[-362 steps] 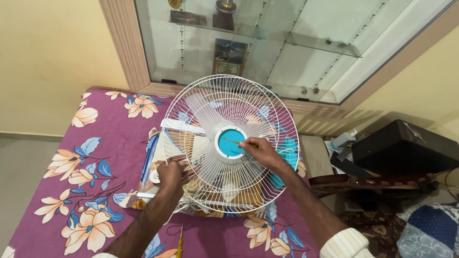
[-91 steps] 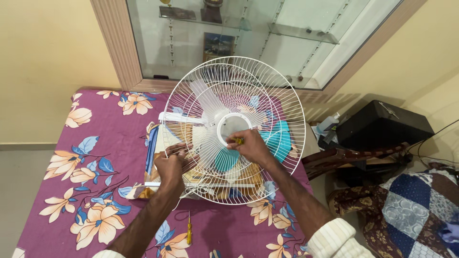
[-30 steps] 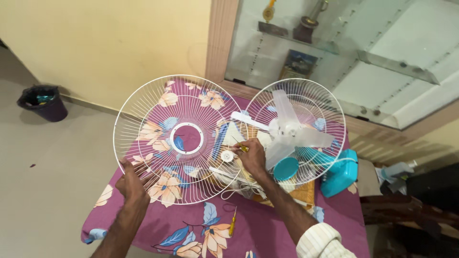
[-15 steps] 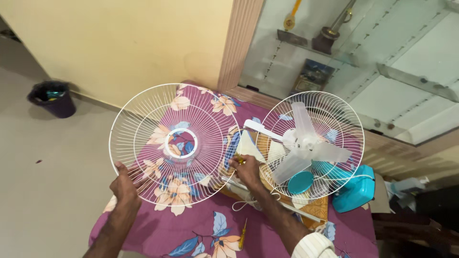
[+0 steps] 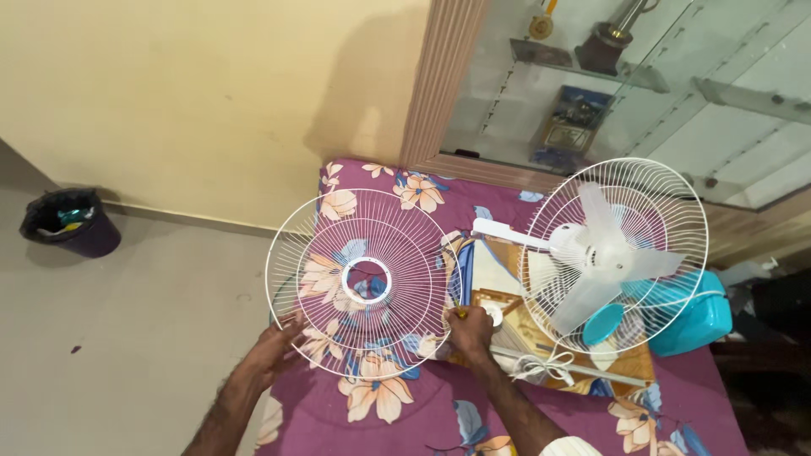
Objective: The person disassembles a small electric fan on a table. They remove the front grille, unscrew the central hub nut, and detach the fan blades from the motor shaft. The components are placed on the table.
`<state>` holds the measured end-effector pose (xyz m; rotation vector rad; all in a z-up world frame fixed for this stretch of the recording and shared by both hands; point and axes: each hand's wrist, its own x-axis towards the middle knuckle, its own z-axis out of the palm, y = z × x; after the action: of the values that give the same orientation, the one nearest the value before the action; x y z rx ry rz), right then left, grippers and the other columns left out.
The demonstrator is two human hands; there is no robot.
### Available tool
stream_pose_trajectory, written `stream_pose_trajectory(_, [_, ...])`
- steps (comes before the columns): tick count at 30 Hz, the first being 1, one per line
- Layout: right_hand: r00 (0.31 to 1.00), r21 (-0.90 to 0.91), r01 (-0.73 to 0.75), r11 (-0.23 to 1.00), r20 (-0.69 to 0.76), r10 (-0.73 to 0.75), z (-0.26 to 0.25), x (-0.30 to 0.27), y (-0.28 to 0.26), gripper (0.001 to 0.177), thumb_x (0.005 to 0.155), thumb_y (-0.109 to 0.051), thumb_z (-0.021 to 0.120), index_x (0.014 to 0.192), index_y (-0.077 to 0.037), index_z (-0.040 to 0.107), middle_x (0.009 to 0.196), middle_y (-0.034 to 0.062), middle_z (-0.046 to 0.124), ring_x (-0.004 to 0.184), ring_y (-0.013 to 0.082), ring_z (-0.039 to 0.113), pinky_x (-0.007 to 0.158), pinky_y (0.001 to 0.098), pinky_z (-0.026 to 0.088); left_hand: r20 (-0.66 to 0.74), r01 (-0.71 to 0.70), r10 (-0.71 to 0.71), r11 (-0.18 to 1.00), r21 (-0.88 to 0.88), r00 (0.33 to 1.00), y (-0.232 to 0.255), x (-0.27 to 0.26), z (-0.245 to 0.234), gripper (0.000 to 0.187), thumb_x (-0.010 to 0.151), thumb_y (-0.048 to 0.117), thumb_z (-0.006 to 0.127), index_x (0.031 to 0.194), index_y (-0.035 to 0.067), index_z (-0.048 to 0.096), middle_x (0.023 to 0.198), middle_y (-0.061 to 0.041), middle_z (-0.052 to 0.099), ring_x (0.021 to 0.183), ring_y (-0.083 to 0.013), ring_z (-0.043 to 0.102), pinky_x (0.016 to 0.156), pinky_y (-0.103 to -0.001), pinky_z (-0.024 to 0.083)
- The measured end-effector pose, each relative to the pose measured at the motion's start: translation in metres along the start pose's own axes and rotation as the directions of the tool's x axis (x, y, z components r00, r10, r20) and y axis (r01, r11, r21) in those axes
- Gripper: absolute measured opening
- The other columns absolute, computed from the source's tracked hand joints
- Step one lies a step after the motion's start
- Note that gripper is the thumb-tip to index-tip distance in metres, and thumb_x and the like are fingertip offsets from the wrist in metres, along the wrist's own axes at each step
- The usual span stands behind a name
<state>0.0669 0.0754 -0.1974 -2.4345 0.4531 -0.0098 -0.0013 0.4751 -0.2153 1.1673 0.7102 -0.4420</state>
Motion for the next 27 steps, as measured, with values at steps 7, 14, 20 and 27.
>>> stream_pose_trajectory(7, [0.969, 0.331, -0.232, 0.915, 0.156, 0.189, 0.024, -0.006, -0.005, 0.015, 0.086, -0.015, 0.078, 0.096, -0.003, 0.078, 0.073, 0.011, 0.074, 0.056, 0.0222, 0.07, 0.05, 0.0365, 0.057, 0.112, 0.011, -0.03, 0.986, 0.165, 0.993, 0.01, 0.035, -0.01, 0.066, 0.091, 0.04, 0.07, 0.146, 0.012, 0.047, 0.097, -0.014, 0.063, 0.073, -0.0182, 0.05, 0.059, -0.032, 0.05])
stream_pose_trajectory(14, [0.984, 0.196, -0.108, 0.975, 0.159, 0.077, 0.016, -0.015, -0.035, 0.023, 0.087, -0.016, 0.082, 0.101, 0.002, 0.078, 0.07, 0.0094, 0.072, 0.054, 0.0137, 0.068, 0.049, 0.0296, 0.055, 0.07, 0.111, -0.15, 0.915, 0.387, 0.986, -0.03, 0.095, -0.016, 0.056, 0.092, 0.038, 0.073, 0.106, -0.016, 0.07, 0.086, -0.021, 0.073, 0.069, -0.0218, 0.066, 0.062, -0.032, 0.059])
stream_pose_trajectory(20, [0.994, 0.313, -0.026, 0.949, 0.108, -0.008, 0.008, -0.029, -0.048, 0.02, 0.087, -0.017, 0.079, 0.101, -0.002, 0.078, 0.075, 0.0106, 0.076, 0.054, 0.0175, 0.066, 0.049, 0.0333, 0.053, 0.041, 0.05, -0.091, 0.806, 0.59, 0.995, -0.04, 0.113, -0.02, 0.065, 0.087, 0.045, 0.078, 0.107, -0.017, 0.072, 0.089, -0.023, 0.071, 0.075, -0.0287, 0.063, 0.062, -0.041, 0.053])
stream_pose_trajectory(27, [0.98, 0.412, 0.197, 0.89, -0.081, -0.18, -0.016, -0.035, -0.023, 0.022, 0.084, -0.018, 0.084, 0.102, -0.006, 0.082, 0.084, 0.0062, 0.081, 0.07, 0.0089, 0.071, 0.064, 0.0277, 0.057, -0.214, 0.09, 0.193, 0.505, 0.858, 0.958, -0.023, 0.08, 0.013, 0.086, 0.08, 0.059, 0.082, 0.127, -0.01, 0.063, 0.121, -0.033, 0.065, 0.111, -0.0435, 0.068, 0.09, -0.052, 0.061])
